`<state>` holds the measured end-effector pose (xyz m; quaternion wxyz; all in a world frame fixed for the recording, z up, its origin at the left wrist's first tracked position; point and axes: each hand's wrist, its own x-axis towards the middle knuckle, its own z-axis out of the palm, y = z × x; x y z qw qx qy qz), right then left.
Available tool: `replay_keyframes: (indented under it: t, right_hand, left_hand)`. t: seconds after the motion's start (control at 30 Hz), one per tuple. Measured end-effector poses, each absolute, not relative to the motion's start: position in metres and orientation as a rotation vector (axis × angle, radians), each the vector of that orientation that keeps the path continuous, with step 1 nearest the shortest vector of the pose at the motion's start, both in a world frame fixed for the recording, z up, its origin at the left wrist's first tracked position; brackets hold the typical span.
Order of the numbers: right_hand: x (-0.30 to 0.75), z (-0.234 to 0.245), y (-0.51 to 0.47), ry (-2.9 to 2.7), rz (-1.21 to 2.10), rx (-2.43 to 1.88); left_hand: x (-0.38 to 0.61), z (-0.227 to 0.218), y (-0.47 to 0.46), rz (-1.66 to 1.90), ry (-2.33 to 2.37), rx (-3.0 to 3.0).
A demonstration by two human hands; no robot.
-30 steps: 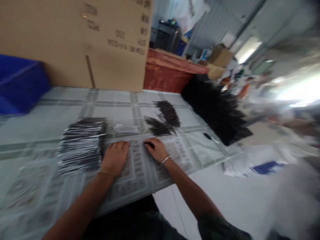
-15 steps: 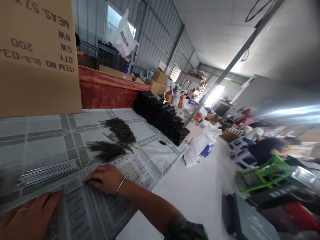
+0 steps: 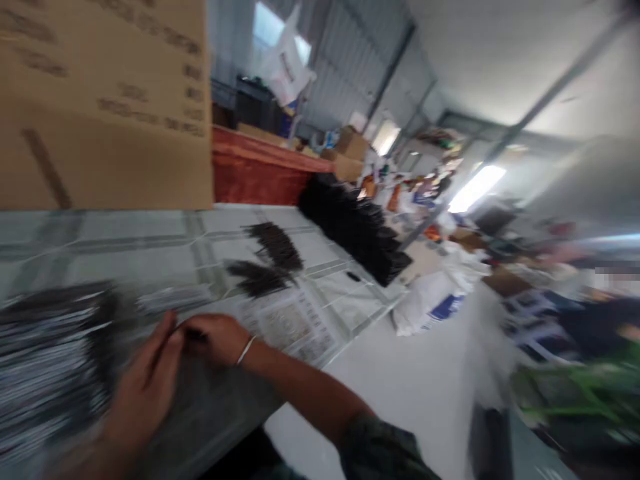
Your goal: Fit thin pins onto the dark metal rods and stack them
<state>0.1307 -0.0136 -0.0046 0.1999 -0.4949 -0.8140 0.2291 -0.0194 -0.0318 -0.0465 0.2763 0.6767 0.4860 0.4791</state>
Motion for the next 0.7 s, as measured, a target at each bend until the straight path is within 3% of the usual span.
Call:
replay_keyframes:
  t: [0.17,0.33,0.43,0.57,0.7]
  right_hand:
    - [0.106,0.004,-0.018,-2.102,0.694,-1.173]
    - [0.047,0.016,0.013,-2.023,0.585,-0.992]
    - [-0.001,0.022,0.028,-2.114,0.466,-1.032]
    - [-0.033,0.017,0.030,-2.306,0.329,-1.155]
    - [-0.015,0.004,0.022,-2.020,0.382,-1.157]
  left_hand:
    - [-0.026,-0.005,-0.057,1.380,1.278,1.589]
    - [-0.091,0.023,-0.043,1.721,1.497,1.674]
    - [-0.134,0.017,-0.026,1.793,1.671,1.461]
    - [-0.160,-0.010,-0.001,1.604,1.687,1.168]
    - [-0.160,-0.024,0.007,1.497,1.586,1.197]
